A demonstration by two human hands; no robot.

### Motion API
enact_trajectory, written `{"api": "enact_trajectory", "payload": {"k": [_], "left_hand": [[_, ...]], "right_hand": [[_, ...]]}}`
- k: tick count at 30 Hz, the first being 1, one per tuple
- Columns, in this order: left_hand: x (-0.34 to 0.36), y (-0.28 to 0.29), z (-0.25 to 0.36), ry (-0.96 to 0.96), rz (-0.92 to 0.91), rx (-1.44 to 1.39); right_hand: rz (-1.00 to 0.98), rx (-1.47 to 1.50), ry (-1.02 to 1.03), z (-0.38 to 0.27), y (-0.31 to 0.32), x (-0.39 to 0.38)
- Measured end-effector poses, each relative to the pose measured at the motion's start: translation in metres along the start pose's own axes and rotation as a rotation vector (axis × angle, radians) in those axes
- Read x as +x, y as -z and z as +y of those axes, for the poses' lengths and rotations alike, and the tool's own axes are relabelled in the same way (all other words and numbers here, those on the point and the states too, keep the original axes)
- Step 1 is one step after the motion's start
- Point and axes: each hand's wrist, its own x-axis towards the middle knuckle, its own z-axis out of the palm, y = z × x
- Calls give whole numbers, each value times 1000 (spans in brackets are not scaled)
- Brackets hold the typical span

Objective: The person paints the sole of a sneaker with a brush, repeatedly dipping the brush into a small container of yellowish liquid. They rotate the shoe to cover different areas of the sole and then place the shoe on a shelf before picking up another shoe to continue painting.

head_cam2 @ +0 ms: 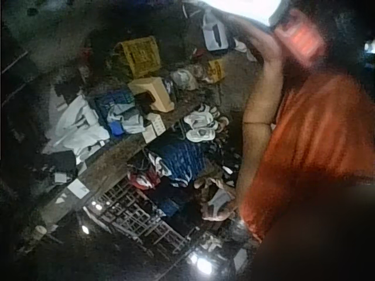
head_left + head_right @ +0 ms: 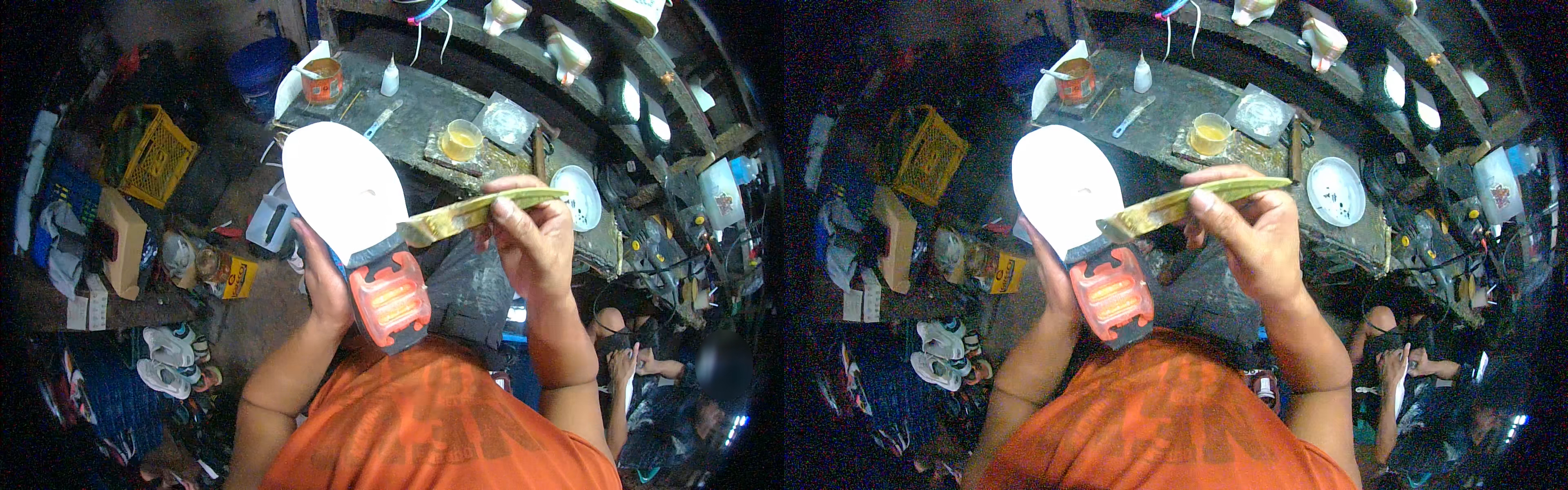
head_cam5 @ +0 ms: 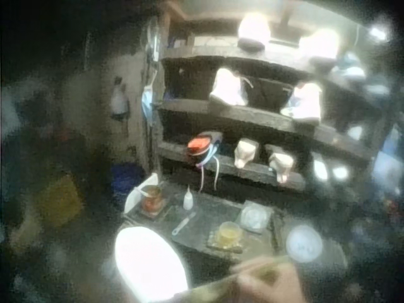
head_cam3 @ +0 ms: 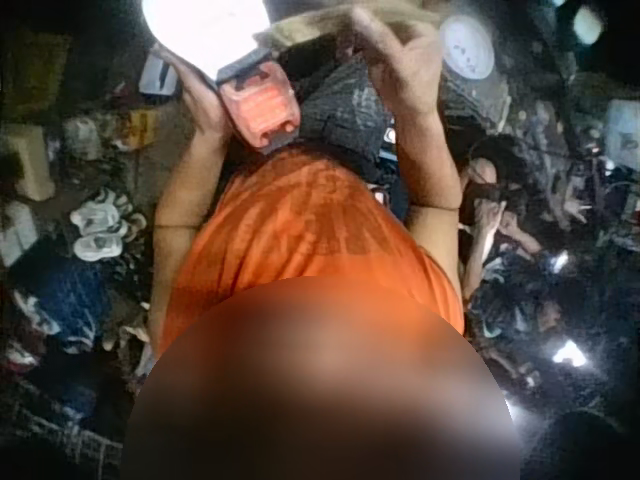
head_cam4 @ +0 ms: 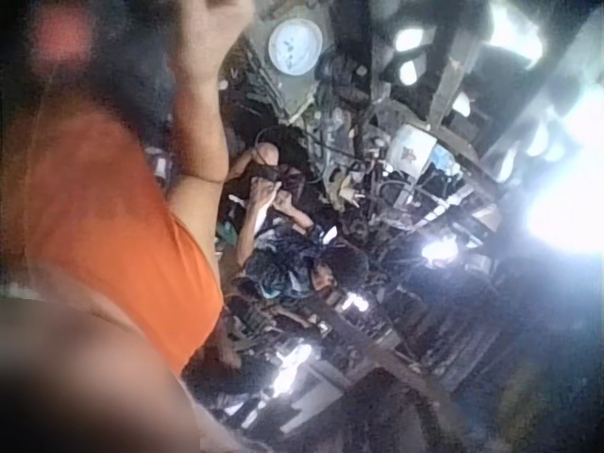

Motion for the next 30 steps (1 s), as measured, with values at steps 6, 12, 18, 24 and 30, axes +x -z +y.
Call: {"api": "enact_trajectory", "payload": {"k": [6, 12, 18, 24, 30], "left_hand": [[-13, -3, 6, -127, 1, 112], [-21, 2, 9, -267, -27, 330], [-25, 7, 9, -262, -218, 59], [-28, 10, -2, -83, -147, -98], [-26, 19, -10, -435, -150, 520]], "right_hand": [[-35, -203, 38, -14, -17, -10], [14, -466, 325, -22, -24, -16], [-180, -722, 658, -30, -21, -10], [-203, -739, 658, -31, -22, -13], [-205, -743, 643, -31, -21, -16]]}}
